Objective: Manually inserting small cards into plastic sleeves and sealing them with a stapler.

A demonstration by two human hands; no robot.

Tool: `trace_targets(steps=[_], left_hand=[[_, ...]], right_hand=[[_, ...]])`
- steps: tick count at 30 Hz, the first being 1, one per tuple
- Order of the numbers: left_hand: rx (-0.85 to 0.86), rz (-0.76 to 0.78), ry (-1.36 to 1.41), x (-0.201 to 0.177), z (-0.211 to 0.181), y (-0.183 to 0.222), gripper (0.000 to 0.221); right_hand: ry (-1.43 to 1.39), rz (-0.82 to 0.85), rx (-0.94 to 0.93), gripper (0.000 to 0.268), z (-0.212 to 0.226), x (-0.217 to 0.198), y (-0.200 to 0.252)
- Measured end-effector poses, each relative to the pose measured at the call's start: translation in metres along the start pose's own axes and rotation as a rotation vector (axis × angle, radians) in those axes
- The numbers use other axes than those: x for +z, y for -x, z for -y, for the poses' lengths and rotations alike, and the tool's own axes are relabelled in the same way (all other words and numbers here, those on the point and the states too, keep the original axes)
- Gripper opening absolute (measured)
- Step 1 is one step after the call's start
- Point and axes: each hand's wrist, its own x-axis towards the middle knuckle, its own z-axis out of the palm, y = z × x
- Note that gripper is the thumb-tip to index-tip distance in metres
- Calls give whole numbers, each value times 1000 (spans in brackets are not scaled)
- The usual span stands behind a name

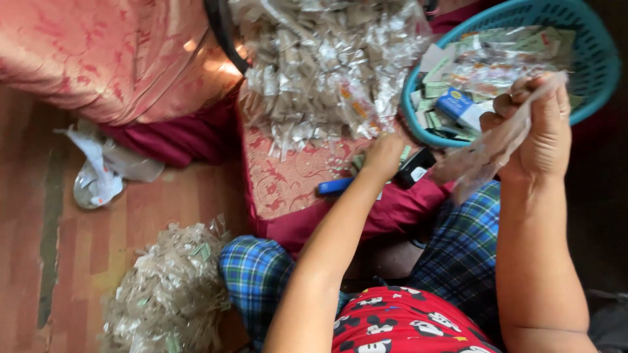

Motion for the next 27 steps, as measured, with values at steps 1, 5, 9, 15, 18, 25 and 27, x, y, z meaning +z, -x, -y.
trace_targets(steps=[1,5,9,15,18,25,27], left_hand=[[-37,64,-197,12,0,-7,26],[50,13,-439,19,-2,-18,21],[44,270,-440,-6,-14,-16,20],[-18,-6,20,-64,-22,5,18],[-96,-276,340,-90,-16,14,20],[-360,-613,1323,-181,-27,100,16],[-324,-687,1251,-179,-19,120,18]], right_hand=[[-265,80,111,8,3,-13,0],[-728,158,164,12,2,-23,-2],[-955,241,242,18,-8,-18,-4],[-1082,218,324,18,-19,-12,1],[-1069,193,340,12,-27,-12,1],[118,-197,364,9,-97,54,15],[178,-176,331,7,-128,74,24]])
